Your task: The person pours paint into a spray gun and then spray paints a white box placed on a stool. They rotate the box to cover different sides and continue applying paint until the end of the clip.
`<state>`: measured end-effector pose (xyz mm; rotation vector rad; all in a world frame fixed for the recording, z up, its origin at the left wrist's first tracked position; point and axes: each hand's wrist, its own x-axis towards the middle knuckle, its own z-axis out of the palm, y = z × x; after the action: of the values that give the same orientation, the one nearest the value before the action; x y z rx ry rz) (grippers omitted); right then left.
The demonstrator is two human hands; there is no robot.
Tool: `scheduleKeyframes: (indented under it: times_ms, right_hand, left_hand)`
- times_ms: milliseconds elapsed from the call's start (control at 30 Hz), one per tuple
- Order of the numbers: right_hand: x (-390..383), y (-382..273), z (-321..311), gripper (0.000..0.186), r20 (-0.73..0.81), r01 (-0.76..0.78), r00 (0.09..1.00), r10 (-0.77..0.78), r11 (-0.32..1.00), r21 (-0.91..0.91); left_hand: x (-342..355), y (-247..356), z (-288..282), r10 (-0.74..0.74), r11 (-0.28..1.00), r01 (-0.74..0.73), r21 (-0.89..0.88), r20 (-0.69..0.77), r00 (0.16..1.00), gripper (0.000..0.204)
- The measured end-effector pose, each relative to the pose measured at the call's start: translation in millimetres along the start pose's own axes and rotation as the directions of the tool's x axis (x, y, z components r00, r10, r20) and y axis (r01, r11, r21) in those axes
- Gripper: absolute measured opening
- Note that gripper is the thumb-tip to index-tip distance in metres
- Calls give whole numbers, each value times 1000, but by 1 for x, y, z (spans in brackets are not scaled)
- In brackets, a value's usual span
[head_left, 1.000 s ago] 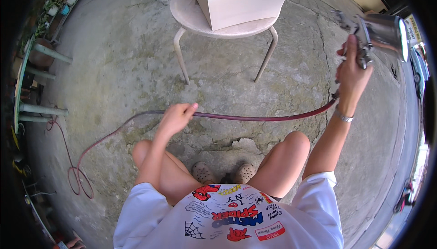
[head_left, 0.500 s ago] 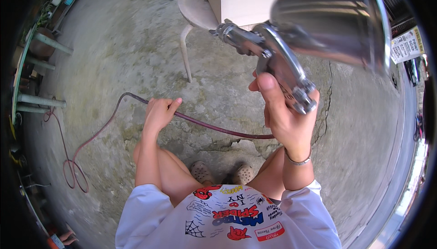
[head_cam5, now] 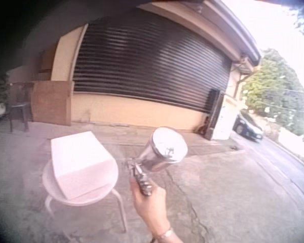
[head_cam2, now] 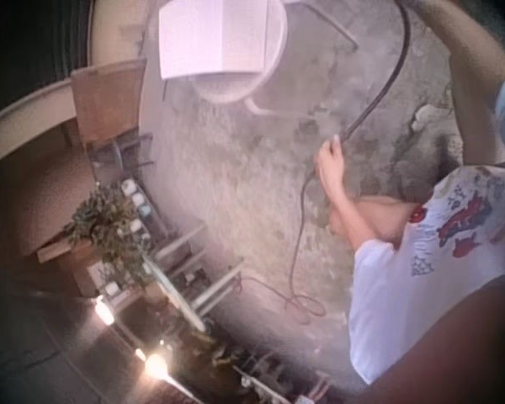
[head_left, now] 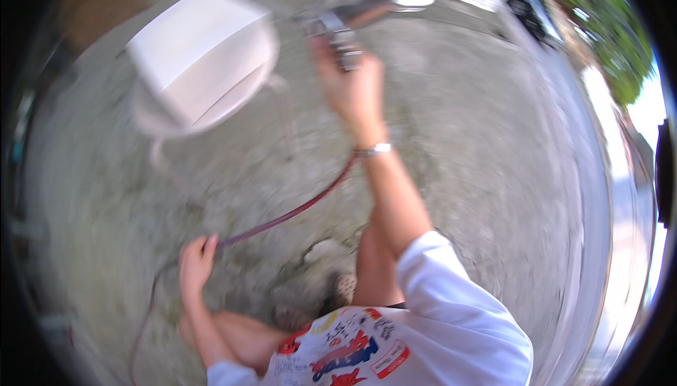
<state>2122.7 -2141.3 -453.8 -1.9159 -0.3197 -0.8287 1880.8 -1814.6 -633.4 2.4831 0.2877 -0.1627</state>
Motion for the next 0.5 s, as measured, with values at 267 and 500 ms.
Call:
scheduleKeyframes:
  times_ms: [267, 500]
  right_hand:
    - [-35, 30, -41, 36, -58, -269, 960, 273, 961, 72]
    - [-163, 32, -33, 26, 187, -295, 942, 277, 952, 78]
  left_hand:
    - [11, -4, 15, 51, 997, -60, 53, 155, 987, 37]
    - [14, 49, 15, 394, 917, -397, -41, -76, 916, 33]
